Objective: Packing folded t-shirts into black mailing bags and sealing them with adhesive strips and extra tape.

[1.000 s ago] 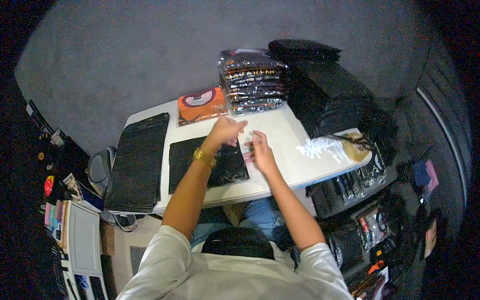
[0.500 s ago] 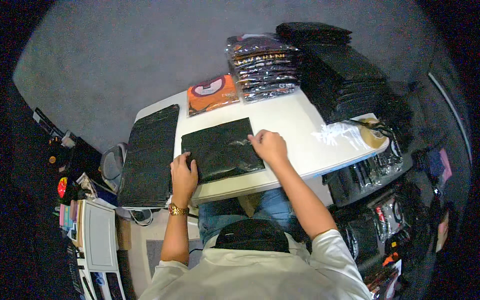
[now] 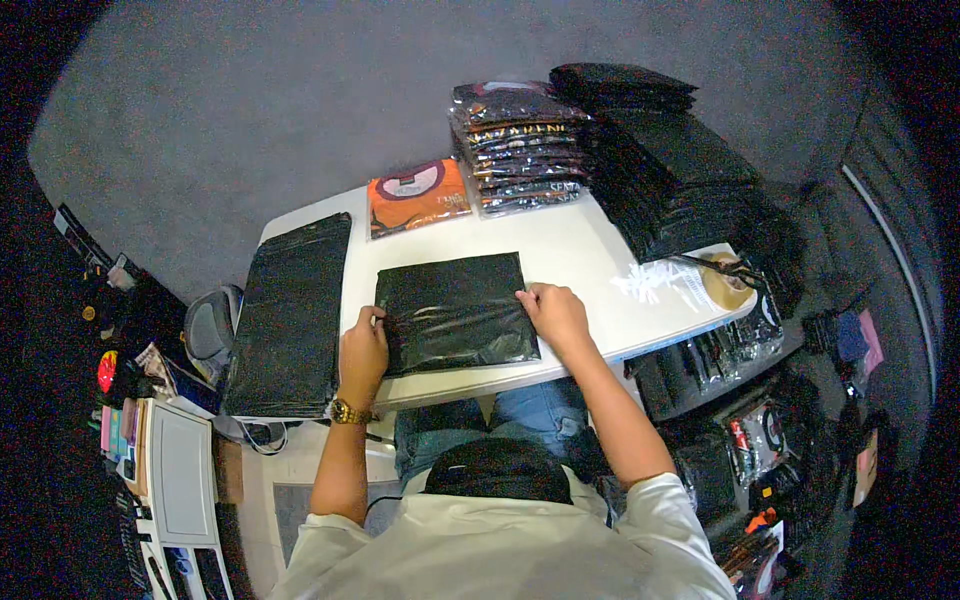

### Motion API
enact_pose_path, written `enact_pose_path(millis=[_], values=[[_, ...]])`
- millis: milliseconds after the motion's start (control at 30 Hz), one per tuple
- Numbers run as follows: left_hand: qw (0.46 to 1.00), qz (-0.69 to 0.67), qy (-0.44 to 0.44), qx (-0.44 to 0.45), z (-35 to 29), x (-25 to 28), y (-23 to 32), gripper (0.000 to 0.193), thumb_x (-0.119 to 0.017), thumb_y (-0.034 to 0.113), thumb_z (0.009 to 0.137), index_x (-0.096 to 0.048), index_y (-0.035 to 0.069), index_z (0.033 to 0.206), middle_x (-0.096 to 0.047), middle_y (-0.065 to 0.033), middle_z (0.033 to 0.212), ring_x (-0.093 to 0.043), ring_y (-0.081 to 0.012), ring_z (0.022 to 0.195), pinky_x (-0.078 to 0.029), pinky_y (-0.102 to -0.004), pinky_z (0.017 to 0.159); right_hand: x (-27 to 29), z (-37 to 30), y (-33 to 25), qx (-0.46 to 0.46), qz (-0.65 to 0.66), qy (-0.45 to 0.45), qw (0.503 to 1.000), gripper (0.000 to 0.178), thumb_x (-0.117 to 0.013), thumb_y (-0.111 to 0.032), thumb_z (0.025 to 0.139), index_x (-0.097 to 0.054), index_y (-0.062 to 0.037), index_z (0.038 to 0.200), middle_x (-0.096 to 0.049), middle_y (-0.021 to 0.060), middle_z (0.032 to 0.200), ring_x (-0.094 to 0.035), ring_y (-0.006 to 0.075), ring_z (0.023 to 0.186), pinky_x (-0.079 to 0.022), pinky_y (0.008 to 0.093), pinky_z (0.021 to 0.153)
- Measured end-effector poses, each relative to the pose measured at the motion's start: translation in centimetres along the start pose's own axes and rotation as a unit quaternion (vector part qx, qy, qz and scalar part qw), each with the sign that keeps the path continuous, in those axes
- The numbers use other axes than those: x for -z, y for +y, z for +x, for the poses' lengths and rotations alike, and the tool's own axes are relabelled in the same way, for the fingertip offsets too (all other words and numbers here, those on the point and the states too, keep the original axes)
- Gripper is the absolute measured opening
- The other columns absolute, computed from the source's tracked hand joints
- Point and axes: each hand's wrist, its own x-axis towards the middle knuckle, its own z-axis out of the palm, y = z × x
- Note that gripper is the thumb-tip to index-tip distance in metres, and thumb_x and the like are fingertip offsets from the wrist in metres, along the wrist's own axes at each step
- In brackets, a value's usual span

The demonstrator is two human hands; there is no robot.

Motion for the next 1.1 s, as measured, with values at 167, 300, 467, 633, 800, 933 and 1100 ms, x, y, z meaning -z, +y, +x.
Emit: enact_pose_path(millis=[167,300,467,633,800,933,1100], values=[[0.997,0.071,0.030,0.011,0.0,0.9,0.4,0.019,-0.063,0.007,0.097,-0.066,0.008,0.115,-0.072,-0.0174,0.104,-0.066,-0.0384,0.103,-0.048,-0.0521,0.086,2.0,0.3,-2.5,-0.025,-0.042,-0.038,0.998,0.034,-0.070,-0.036,0.098,-0.073,-0.0027,0.101,-0.074,0.0244,0.104,-0.071,0.0418,0.099,-0.056,0.0490,0.087],[0.994,0.011,-0.031,-0.105,-0.4,-0.2,3.8,0.043,-0.063,0.026,0.101,-0.059,0.010,0.140,-0.056,-0.0196,0.145,-0.049,-0.0417,0.137,-0.041,-0.0561,0.108,-1.1,0.0,-3.4,0.190,-0.014,-0.006,0.982,0.060,-0.065,-0.043,0.100,-0.053,-0.0103,0.150,-0.044,0.0224,0.160,-0.041,0.0424,0.148,-0.035,0.0534,0.121],[0.979,0.057,-0.176,-0.080,-1.4,-0.1,2.7,0.070,-0.045,0.054,0.107,-0.035,0.015,0.165,-0.025,-0.0201,0.172,-0.022,-0.0437,0.158,-0.016,-0.0646,0.126,-3.2,-1.2,-1.8,0.101,-0.131,-0.099,0.981,0.074,-0.040,-0.060,0.107,-0.033,-0.0154,0.165,-0.027,0.0186,0.172,-0.022,0.0377,0.160,-0.018,0.0575,0.128],[0.971,0.150,-0.184,0.006,1.0,1.0,0.1,0.075,-0.041,0.056,0.108,-0.035,0.005,0.163,-0.027,-0.0204,0.172,-0.020,-0.0442,0.159,-0.017,-0.0637,0.126,-1.9,0.4,-0.4,0.050,-0.151,-0.116,0.980,0.075,-0.042,-0.060,0.106,-0.036,-0.0120,0.164,-0.028,0.0224,0.170,-0.025,0.0389,0.159,-0.020,0.0581,0.127],[0.975,0.011,-0.173,-0.140,6.0,-2.6,5.5,0.075,-0.035,0.058,0.109,-0.038,0.006,0.162,-0.032,-0.0199,0.170,-0.022,-0.0430,0.159,-0.017,-0.0641,0.126,-5.5,4.1,-5.7,0.096,-0.114,-0.092,0.985,0.073,-0.047,-0.060,0.104,-0.038,-0.0174,0.163,-0.029,0.0221,0.170,-0.026,0.0424,0.157,-0.023,0.0623,0.125],[0.969,0.048,-0.203,-0.130,7.1,-5.6,5.6,0.074,-0.034,0.061,0.108,-0.037,0.012,0.163,-0.031,-0.0174,0.170,-0.021,-0.0414,0.159,-0.013,-0.0643,0.127,-7.6,4.6,-5.1,0.094,-0.152,-0.090,0.980,0.077,-0.042,-0.066,0.103,-0.034,-0.0214,0.165,-0.026,0.0183,0.172,-0.021,0.0392,0.160,-0.015,0.0615,0.128],[0.975,0.068,-0.199,-0.074,7.6,-5.9,2.2,0.073,-0.034,0.061,0.108,-0.033,0.015,0.165,-0.029,-0.0156,0.172,-0.019,-0.0404,0.160,-0.010,-0.0640,0.127,-6.5,3.9,-5.4,0.042,-0.143,-0.105,0.983,0.079,-0.038,-0.068,0.103,-0.030,-0.0209,0.167,-0.022,0.0152,0.174,-0.017,0.0341,0.162,-0.012,0.0562,0.130]])
